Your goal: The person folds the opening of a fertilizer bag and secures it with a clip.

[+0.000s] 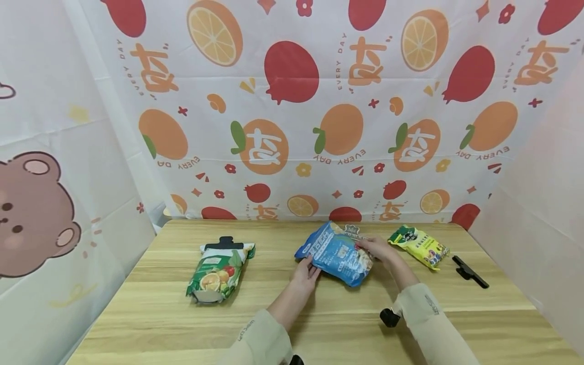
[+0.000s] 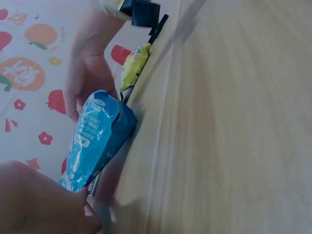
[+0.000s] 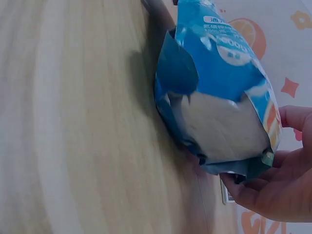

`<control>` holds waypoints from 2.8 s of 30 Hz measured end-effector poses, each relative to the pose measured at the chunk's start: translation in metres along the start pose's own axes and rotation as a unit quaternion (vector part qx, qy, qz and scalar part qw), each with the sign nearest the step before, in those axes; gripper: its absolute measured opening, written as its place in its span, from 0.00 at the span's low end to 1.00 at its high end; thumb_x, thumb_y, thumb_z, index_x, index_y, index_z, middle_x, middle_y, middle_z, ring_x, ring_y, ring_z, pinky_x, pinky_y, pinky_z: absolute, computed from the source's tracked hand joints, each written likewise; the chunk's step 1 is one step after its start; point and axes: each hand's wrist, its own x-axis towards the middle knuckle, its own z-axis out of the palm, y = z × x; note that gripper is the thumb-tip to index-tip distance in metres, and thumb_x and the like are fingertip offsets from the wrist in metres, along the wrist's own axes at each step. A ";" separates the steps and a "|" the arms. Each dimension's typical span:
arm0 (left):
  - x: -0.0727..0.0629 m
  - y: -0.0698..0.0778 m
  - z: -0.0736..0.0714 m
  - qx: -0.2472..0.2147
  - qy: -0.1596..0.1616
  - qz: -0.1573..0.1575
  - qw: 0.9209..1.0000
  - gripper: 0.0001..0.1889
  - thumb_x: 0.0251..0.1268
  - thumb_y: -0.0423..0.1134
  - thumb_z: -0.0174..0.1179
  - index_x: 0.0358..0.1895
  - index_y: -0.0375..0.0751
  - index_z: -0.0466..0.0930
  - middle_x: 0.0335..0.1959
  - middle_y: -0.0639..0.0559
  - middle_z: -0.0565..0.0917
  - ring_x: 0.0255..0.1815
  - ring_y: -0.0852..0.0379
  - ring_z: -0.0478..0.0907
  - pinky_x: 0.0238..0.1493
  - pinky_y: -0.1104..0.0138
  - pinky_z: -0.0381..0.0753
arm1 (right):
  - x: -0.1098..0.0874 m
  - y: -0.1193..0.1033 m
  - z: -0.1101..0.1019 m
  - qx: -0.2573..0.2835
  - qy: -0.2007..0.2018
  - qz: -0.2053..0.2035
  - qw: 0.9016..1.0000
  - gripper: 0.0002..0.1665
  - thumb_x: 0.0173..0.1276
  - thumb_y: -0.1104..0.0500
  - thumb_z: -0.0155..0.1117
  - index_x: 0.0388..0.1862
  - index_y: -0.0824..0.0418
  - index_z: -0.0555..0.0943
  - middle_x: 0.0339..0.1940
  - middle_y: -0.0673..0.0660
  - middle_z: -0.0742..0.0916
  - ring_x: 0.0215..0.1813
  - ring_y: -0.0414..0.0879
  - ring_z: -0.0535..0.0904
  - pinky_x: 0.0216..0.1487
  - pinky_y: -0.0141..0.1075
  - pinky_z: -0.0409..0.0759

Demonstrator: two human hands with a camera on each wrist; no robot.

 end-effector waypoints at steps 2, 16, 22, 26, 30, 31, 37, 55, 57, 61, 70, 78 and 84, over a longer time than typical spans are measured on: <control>0.006 0.000 -0.001 0.013 -0.002 0.011 1.000 0.20 0.65 0.30 0.55 0.59 0.26 0.67 0.55 0.32 0.69 0.56 0.44 0.68 0.56 0.60 0.69 | -0.003 0.001 0.000 0.014 -0.004 0.004 1.000 0.19 0.69 0.52 0.52 0.43 0.68 0.79 0.23 0.52 0.75 0.25 0.40 0.68 0.29 0.35 0.68; -0.015 0.033 0.015 0.133 0.010 0.049 0.990 0.19 0.66 0.27 0.52 0.58 0.23 0.67 0.40 0.40 0.78 0.41 0.51 0.74 0.51 0.62 0.73 | -0.025 0.010 -0.002 0.116 -0.108 -0.044 0.986 0.27 0.71 0.62 0.50 0.64 0.77 0.61 0.20 0.48 0.71 0.22 0.38 0.61 0.26 0.31 0.64; -0.016 0.043 0.019 0.172 -0.012 0.054 0.984 0.17 0.65 0.26 0.52 0.56 0.23 0.69 0.45 0.34 0.78 0.44 0.49 0.76 0.48 0.64 0.75 | -0.031 0.012 0.001 0.135 -0.105 -0.051 0.984 0.27 0.70 0.64 0.51 0.60 0.80 0.59 0.30 0.53 0.79 0.29 0.39 0.73 0.38 0.36 0.76; -0.016 0.050 0.023 0.208 -0.027 0.073 0.975 0.18 0.65 0.27 0.53 0.56 0.23 0.69 0.48 0.33 0.77 0.43 0.51 0.77 0.46 0.66 0.76 | -0.035 0.013 0.004 0.129 -0.089 -0.068 0.985 0.23 0.67 0.67 0.52 0.56 0.81 0.62 0.38 0.60 0.78 0.37 0.46 0.78 0.47 0.43 0.76; -0.015 0.056 0.027 0.251 -0.028 0.092 0.963 0.18 0.65 0.30 0.55 0.56 0.26 0.71 0.49 0.35 0.77 0.44 0.51 0.78 0.50 0.63 0.74 | -0.039 0.010 0.008 0.122 -0.075 -0.078 0.987 0.20 0.65 0.69 0.53 0.53 0.80 0.65 0.44 0.66 0.75 0.42 0.51 0.77 0.50 0.47 0.74; -0.014 0.057 0.028 0.259 -0.029 0.096 0.961 0.18 0.65 0.30 0.55 0.56 0.26 0.71 0.49 0.35 0.77 0.45 0.51 0.78 0.51 0.62 0.73 | -0.039 0.009 0.009 0.122 -0.073 -0.078 0.987 0.20 0.65 0.69 0.53 0.53 0.80 0.65 0.44 0.66 0.75 0.42 0.50 0.77 0.50 0.47 0.74; -0.015 0.063 0.030 0.275 -0.046 0.117 0.953 0.17 0.65 0.29 0.54 0.54 0.24 0.72 0.49 0.34 0.77 0.46 0.48 0.77 0.50 0.61 0.74 | -0.046 0.004 0.015 0.121 -0.059 -0.087 0.987 0.19 0.65 0.68 0.56 0.50 0.78 0.65 0.40 0.63 0.74 0.38 0.47 0.76 0.48 0.47 0.75; -0.028 0.076 0.022 0.322 -0.098 0.169 0.926 0.14 0.66 0.28 0.53 0.50 0.20 0.73 0.46 0.35 0.77 0.46 0.48 0.76 0.49 0.61 0.75 | -0.065 -0.002 0.037 -0.020 0.048 -0.166 0.985 0.15 0.55 0.70 0.67 0.33 0.68 0.67 0.29 0.57 0.76 0.33 0.48 0.77 0.31 0.38 0.76; -0.030 0.079 0.018 0.330 -0.110 0.166 0.923 0.14 0.66 0.28 0.53 0.50 0.20 0.73 0.48 0.34 0.76 0.49 0.46 0.75 0.50 0.60 0.74 | -0.067 -0.002 0.039 -0.022 0.051 -0.175 0.983 0.16 0.54 0.71 0.67 0.32 0.68 0.67 0.29 0.57 0.77 0.33 0.49 0.78 0.31 0.38 0.76; -0.034 0.086 0.009 0.358 -0.140 0.159 0.910 0.15 0.67 0.30 0.52 0.51 0.20 0.72 0.49 0.33 0.76 0.52 0.43 0.74 0.53 0.58 0.71 | -0.069 -0.002 0.044 -0.032 0.054 -0.192 0.979 0.17 0.53 0.71 0.68 0.36 0.70 0.69 0.29 0.58 0.78 0.34 0.51 0.78 0.32 0.38 0.78; -0.046 0.096 -0.005 0.411 -0.184 0.154 0.880 0.15 0.66 0.31 0.54 0.50 0.22 0.74 0.43 0.38 0.80 0.49 0.45 0.76 0.52 0.59 0.72 | -0.073 0.004 0.048 -0.041 0.046 -0.217 0.974 0.30 0.50 0.70 0.71 0.51 0.75 0.70 0.31 0.58 0.80 0.35 0.53 0.80 0.35 0.38 0.79; -0.054 0.097 -0.009 0.429 -0.183 0.159 0.870 0.15 0.64 0.33 0.56 0.48 0.24 0.76 0.40 0.44 0.81 0.47 0.48 0.76 0.52 0.57 0.72 | -0.081 0.006 0.045 -0.043 0.038 -0.234 0.971 0.26 0.54 0.69 0.69 0.51 0.73 0.70 0.36 0.59 0.81 0.42 0.56 0.79 0.42 0.42 0.78; -0.054 0.096 -0.012 0.434 -0.180 0.156 0.869 0.16 0.64 0.33 0.57 0.49 0.23 0.75 0.40 0.45 0.81 0.47 0.47 0.76 0.52 0.57 0.72 | -0.094 -0.005 0.039 0.013 0.083 -0.217 0.973 0.21 0.59 0.66 0.65 0.49 0.70 0.70 0.43 0.62 0.79 0.47 0.58 0.76 0.46 0.43 0.77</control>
